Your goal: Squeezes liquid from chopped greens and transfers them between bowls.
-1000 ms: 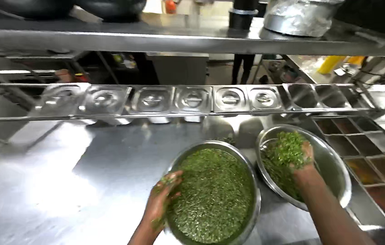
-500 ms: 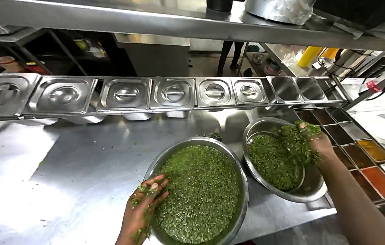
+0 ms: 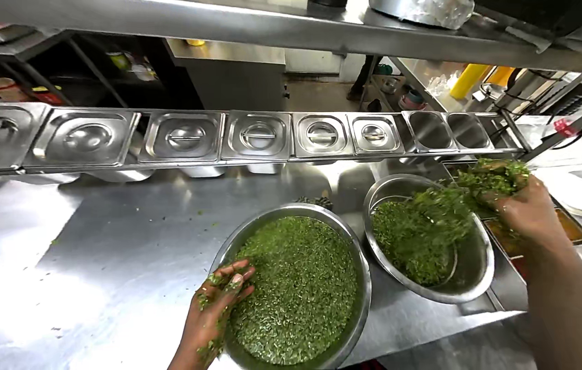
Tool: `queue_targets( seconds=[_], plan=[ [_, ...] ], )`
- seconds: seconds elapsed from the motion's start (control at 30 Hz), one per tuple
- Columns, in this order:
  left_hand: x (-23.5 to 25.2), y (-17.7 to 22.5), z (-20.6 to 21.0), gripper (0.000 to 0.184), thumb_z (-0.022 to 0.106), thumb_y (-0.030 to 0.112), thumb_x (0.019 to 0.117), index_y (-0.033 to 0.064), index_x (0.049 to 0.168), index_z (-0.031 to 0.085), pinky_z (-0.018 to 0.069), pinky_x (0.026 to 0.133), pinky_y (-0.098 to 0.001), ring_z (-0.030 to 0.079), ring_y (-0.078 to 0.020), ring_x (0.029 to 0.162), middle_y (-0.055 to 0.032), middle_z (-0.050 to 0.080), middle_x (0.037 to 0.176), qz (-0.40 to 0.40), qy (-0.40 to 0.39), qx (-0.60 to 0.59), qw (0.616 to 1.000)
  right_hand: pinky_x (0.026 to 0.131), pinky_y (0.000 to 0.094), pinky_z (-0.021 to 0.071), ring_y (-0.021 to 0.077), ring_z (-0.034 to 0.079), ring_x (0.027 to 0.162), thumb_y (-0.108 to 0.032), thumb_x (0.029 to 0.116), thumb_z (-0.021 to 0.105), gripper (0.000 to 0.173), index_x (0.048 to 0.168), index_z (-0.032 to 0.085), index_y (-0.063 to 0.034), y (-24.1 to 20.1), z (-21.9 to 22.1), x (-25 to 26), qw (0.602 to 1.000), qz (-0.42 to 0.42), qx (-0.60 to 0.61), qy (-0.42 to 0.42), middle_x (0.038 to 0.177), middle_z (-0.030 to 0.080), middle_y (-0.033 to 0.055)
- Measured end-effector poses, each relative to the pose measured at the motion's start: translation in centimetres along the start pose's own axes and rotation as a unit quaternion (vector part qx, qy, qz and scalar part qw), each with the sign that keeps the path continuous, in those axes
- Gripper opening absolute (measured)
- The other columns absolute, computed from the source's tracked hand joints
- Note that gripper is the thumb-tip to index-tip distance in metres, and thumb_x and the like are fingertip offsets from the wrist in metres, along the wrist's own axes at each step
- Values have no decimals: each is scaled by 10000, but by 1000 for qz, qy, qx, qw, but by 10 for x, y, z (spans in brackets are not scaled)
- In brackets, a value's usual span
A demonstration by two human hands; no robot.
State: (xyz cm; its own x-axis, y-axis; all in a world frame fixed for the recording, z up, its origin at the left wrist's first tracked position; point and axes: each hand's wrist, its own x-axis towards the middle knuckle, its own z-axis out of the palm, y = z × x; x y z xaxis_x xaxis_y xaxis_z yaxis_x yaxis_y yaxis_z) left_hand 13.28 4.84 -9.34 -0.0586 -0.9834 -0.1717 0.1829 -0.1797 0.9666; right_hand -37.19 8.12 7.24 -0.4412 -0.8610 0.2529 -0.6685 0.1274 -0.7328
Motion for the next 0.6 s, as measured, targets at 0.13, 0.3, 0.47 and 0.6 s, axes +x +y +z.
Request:
queue_targets(
  seconds=[0.13, 0.3, 0.47, 0.6],
  plan=[
    [3, -3, -5, 393, 589, 199, 953, -3, 1289, 592, 633, 849, -470, 689, -355, 1133, -188, 654, 1326, 9, -18, -19, 1000, 860, 635, 538, 347, 678, 1011, 58, 847, 744, 408, 1232, 663, -52, 20, 2, 1, 988, 29, -103, -115, 1128, 694, 196],
    [0, -2, -4, 388, 586, 186, 949, 0, 1289, 601, 632, 852, -461, 686, -346, 1141, -178, 653, 1333, 10, -10, -4, 1000, 926, 572, 560, 301, 666, 1093, -27, 828, 739, 542, 1348, 588, -60, 23, 9, -16, 998, -18, -58, -7, 1241, 665, 170],
    [-2, -1, -4, 382, 580, 150, 954, -12, 1300, 588, 632, 864, -457, 687, -340, 1142, -176, 659, 1321, 6, -16, 9, 1000, 871, 742, 481, 512, 645, 1046, -17, 883, 746, 324, 1202, 687, -12, 24, 27, -18, 962, 106, -237, -80, 1112, 678, 295],
    [-2, -1, -5, 392, 626, 165, 938, -10, 1288, 602, 630, 867, -441, 691, -328, 1135, -172, 672, 1302, 6, -13, 28, 999, 893, 658, 530, 375, 696, 1028, -144, 976, 653, 298, 1260, 669, -56, 18, 20, -29, 984, -72, -154, 55, 1148, 709, 200]
  ],
)
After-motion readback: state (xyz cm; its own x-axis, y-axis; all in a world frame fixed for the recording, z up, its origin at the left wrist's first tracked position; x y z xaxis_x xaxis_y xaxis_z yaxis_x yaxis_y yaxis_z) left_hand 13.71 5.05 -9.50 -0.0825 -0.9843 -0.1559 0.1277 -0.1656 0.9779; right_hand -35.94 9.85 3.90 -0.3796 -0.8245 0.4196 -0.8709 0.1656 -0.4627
